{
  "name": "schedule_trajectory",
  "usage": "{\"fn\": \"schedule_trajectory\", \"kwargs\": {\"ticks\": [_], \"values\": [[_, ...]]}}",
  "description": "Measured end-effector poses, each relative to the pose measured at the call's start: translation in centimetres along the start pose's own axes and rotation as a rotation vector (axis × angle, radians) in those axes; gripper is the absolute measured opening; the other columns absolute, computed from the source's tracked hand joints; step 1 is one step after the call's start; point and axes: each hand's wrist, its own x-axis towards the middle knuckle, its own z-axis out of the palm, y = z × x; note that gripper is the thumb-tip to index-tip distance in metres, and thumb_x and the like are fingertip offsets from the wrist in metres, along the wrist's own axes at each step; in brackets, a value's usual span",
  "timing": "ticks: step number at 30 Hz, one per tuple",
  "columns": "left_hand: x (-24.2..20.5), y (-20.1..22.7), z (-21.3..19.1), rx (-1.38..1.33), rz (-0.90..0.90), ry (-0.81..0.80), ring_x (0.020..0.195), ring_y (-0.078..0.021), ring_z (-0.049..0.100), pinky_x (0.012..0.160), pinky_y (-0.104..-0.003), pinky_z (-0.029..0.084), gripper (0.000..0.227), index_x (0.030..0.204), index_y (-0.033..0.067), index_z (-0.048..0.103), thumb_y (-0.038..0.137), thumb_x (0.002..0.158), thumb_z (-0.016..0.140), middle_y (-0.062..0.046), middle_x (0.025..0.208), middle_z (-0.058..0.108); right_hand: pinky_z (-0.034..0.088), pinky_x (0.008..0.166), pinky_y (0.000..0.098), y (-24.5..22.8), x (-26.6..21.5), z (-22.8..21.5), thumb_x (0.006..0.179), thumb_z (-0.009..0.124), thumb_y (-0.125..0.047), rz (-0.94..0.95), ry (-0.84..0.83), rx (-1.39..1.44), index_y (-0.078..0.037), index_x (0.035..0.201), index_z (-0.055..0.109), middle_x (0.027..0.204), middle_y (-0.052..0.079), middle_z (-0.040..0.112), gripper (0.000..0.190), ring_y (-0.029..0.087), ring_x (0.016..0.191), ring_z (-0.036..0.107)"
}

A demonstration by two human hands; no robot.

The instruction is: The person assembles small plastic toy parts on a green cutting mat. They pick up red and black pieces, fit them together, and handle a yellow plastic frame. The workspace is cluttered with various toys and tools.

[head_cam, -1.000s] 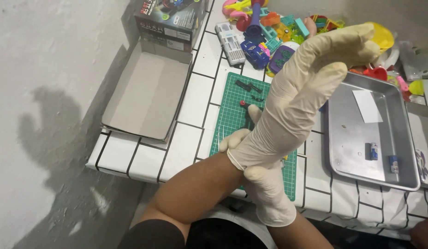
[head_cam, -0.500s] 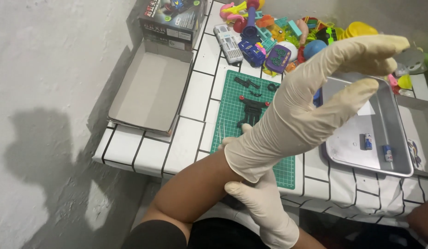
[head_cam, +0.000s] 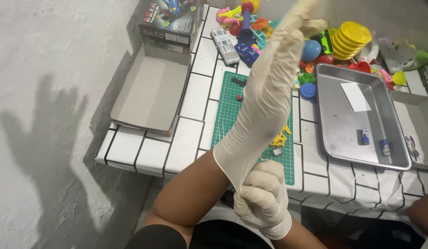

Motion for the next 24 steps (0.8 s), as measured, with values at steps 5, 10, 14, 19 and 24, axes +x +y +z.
{"fn": "schedule_trajectory", "kwargs": {"ticks": [5,10,14,19,24], "values": [[2.3,0.5,-1.1,-0.401,-0.320,0.151,0.158,-0.0364,0.016,0.125,-0.054,0.012,0.117,0.164,0.0182,0.010,0.080,0.068,0.037,-0.020,0.169,0.020,0.046,0.080,0.0378,-0.5,2.2,0.4,0.100,0.052,-0.020,0.086,0.000,0.094,-0.013,0.095,0.050,0.083,0.002,0.058,0.008,0.023,0.080,0.058],[2.4,1.3,-2.1,-0.988,-0.256,0.129,0.152,-0.0390,0.022,0.124,-0.055,0.022,0.117,0.167,0.0177,0.002,0.074,0.075,0.048,-0.026,0.167,0.015,0.042,0.076,0.0368,0.9,2.3,1.6,0.100,0.051,-0.015,0.144,-0.037,0.044,-0.011,0.093,0.049,0.077,0.001,0.054,0.007,0.021,0.073,0.053],[1.7,-1.7,-3.1,-0.155,0.157,0.164,0.169,-0.0313,0.022,0.146,-0.052,0.008,0.099,0.171,0.0190,0.009,0.061,0.093,0.054,-0.015,0.177,0.023,0.041,0.073,0.0362,0.0,2.4,1.7,0.096,0.049,-0.010,0.117,-0.059,0.048,-0.012,0.089,0.049,0.074,-0.001,0.052,0.007,0.021,0.072,0.051],[3.5,-4.0,-4.3,-0.020,0.049,0.087,0.168,-0.0325,0.015,0.139,-0.056,0.007,0.118,0.165,0.0114,0.014,0.092,0.080,0.027,-0.016,0.175,0.021,0.044,0.076,0.0359,0.4,2.4,1.6,0.095,0.051,-0.006,0.114,-0.058,0.033,-0.013,0.093,0.052,0.078,0.000,0.056,0.007,0.021,0.076,0.057],[1.3,-8.4,-4.6,-0.424,0.060,-0.213,0.158,-0.0207,0.047,0.142,-0.038,0.030,0.074,0.162,0.0098,0.047,0.065,0.114,0.031,-0.007,0.161,0.056,0.052,0.081,0.0376,3.7,1.0,2.6,0.094,0.068,-0.002,0.245,0.008,0.002,-0.011,0.104,0.063,0.095,0.005,0.050,0.014,0.024,0.086,0.054]]}}
